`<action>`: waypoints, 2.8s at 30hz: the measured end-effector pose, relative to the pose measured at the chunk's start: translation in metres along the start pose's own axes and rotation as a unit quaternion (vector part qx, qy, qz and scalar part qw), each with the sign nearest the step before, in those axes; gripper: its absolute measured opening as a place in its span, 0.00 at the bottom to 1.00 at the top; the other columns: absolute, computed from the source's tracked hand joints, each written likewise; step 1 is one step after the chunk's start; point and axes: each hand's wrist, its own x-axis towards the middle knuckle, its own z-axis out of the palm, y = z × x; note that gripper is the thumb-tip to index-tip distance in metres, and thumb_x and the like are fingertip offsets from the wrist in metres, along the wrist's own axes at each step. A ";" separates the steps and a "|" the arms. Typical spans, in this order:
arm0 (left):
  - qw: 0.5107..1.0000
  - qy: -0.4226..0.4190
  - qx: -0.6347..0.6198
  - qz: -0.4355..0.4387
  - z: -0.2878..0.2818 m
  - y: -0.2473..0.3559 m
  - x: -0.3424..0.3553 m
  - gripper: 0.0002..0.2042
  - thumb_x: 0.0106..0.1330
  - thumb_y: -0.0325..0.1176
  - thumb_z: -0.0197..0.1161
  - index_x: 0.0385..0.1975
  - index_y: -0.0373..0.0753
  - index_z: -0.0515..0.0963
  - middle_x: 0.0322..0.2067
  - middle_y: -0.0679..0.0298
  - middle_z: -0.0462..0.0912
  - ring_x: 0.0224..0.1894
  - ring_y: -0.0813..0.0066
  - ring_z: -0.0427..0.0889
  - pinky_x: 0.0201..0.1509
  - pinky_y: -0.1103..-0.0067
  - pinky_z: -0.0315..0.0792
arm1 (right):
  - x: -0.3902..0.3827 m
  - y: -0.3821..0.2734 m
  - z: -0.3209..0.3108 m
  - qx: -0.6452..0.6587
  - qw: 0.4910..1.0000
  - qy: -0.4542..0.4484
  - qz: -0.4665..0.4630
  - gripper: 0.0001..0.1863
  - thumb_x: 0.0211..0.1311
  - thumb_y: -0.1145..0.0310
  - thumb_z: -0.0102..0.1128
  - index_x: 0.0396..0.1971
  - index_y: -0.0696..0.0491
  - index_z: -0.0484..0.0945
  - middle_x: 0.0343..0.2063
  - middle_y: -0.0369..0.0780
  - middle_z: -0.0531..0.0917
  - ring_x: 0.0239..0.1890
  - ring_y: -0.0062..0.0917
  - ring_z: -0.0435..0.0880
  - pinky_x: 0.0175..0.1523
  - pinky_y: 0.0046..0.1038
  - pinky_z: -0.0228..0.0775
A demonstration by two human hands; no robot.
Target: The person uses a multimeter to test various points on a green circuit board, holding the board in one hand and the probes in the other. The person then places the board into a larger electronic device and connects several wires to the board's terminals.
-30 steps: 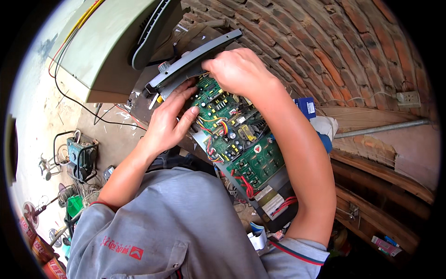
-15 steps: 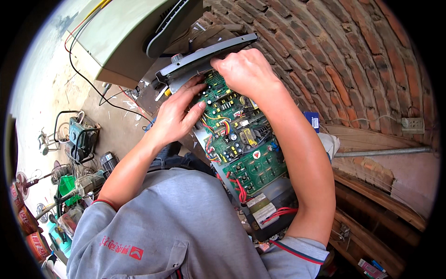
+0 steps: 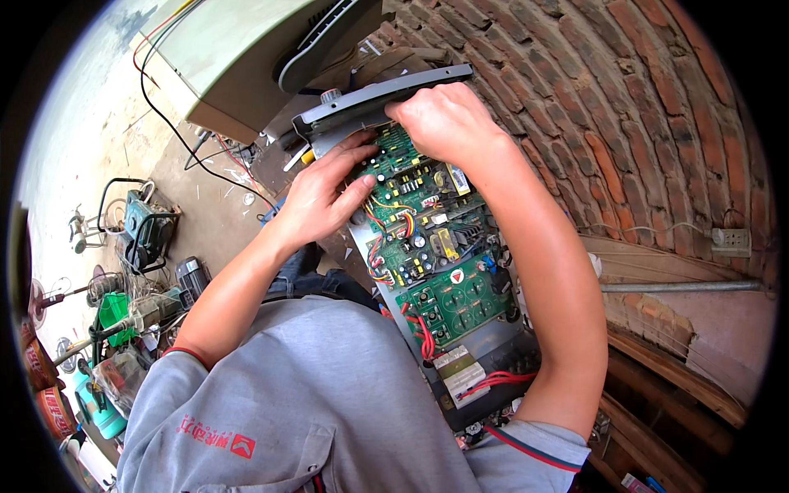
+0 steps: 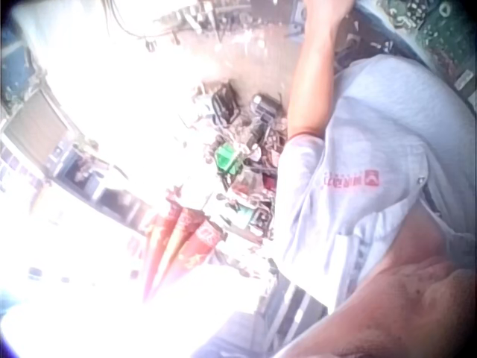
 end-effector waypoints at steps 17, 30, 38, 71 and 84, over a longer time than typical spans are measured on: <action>1.000 0.015 0.002 -0.013 0.003 0.001 -0.001 0.20 0.66 0.37 0.58 0.54 0.32 0.73 0.61 0.50 0.71 0.59 0.53 0.74 0.57 0.69 0.73 | -0.007 0.008 0.012 0.112 0.991 0.015 0.068 0.09 0.54 0.68 0.58 0.32 0.51 0.85 0.29 0.48 0.84 0.34 0.43 0.85 0.40 0.40 0.77; 1.000 0.025 0.003 -0.018 0.003 0.005 0.003 0.20 0.64 0.39 0.58 0.52 0.33 0.75 0.60 0.53 0.72 0.56 0.55 0.77 0.56 0.69 0.73 | -0.032 0.025 0.011 0.156 0.979 0.112 0.060 0.13 0.54 0.66 0.61 0.41 0.48 0.80 0.31 0.44 0.84 0.36 0.42 0.83 0.42 0.42 0.76; 0.999 0.017 -0.008 -0.030 0.003 0.006 0.001 0.19 0.65 0.36 0.58 0.53 0.32 0.75 0.60 0.50 0.71 0.60 0.54 0.74 0.59 0.70 0.70 | -0.026 0.027 0.016 0.074 0.991 0.109 -0.001 0.06 0.55 0.69 0.60 0.33 0.49 0.79 0.25 0.42 0.82 0.30 0.41 0.83 0.35 0.41 0.76; 0.999 0.025 0.000 -0.028 0.005 0.005 0.001 0.19 0.64 0.35 0.59 0.52 0.32 0.75 0.59 0.50 0.72 0.57 0.54 0.76 0.57 0.69 0.73 | -0.017 0.026 0.025 0.024 0.995 0.095 -0.037 0.04 0.52 0.73 0.58 0.28 0.49 0.81 0.22 0.40 0.81 0.26 0.39 0.83 0.30 0.40 0.76; 0.999 0.032 -0.001 -0.037 0.006 0.007 0.000 0.18 0.64 0.35 0.60 0.52 0.33 0.75 0.59 0.51 0.73 0.57 0.55 0.76 0.55 0.70 0.74 | -0.010 0.020 0.019 0.011 0.998 0.042 -0.044 0.07 0.48 0.70 0.56 0.24 0.50 0.83 0.20 0.45 0.83 0.27 0.40 0.85 0.32 0.40 0.77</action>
